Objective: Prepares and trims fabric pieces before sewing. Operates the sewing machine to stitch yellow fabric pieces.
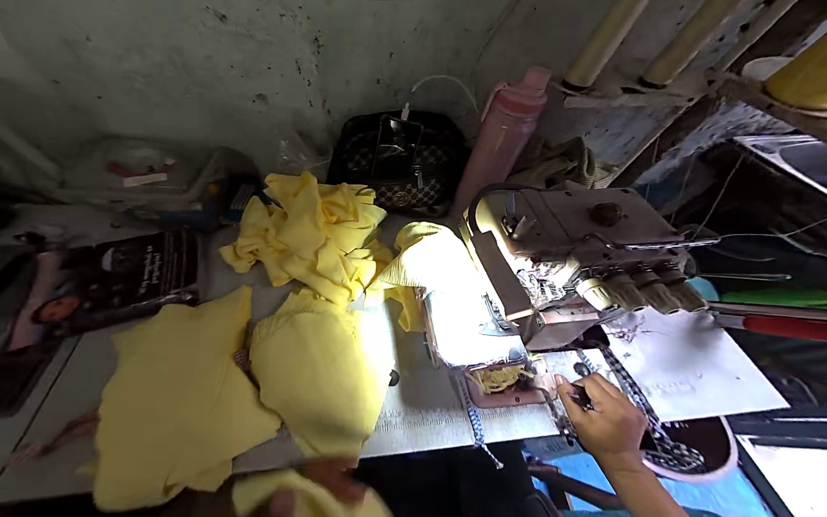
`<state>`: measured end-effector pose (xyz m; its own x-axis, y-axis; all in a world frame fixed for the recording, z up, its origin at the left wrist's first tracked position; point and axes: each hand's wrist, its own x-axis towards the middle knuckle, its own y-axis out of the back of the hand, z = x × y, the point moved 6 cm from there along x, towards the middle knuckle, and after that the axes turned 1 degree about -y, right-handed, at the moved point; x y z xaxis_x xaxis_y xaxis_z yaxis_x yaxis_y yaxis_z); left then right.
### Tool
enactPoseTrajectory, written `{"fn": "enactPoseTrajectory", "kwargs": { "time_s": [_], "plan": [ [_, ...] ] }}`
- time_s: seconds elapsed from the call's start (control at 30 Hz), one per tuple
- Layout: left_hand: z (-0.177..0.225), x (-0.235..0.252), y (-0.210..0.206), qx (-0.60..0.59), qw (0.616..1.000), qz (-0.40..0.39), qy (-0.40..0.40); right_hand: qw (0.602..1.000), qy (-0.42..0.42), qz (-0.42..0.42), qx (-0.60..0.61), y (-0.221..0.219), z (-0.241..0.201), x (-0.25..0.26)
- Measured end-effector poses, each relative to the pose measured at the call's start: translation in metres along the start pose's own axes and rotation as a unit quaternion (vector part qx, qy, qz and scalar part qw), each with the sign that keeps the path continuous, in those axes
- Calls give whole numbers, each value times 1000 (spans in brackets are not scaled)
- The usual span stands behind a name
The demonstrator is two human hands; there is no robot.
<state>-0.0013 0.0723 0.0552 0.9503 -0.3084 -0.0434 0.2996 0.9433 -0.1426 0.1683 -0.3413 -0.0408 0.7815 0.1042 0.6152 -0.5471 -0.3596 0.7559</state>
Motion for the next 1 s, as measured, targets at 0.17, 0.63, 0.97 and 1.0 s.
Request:
{"fn": "enactPoseTrajectory", "kwargs": {
  "time_s": [0.17,0.63,0.97,1.0],
  "plan": [
    [20,80,58,349,914,196,65,1000,0,4,9,2,-3,-1],
    [23,75,97,547,764,341,-14,1000,8,4,8,2,-2,0],
    [-11,73,60,569,797,201,-18,999,7,2,48,5,-2,1],
    [-12,72,61,571,793,209,-35,997,8,5,71,9,-6,1]
  ]
}}
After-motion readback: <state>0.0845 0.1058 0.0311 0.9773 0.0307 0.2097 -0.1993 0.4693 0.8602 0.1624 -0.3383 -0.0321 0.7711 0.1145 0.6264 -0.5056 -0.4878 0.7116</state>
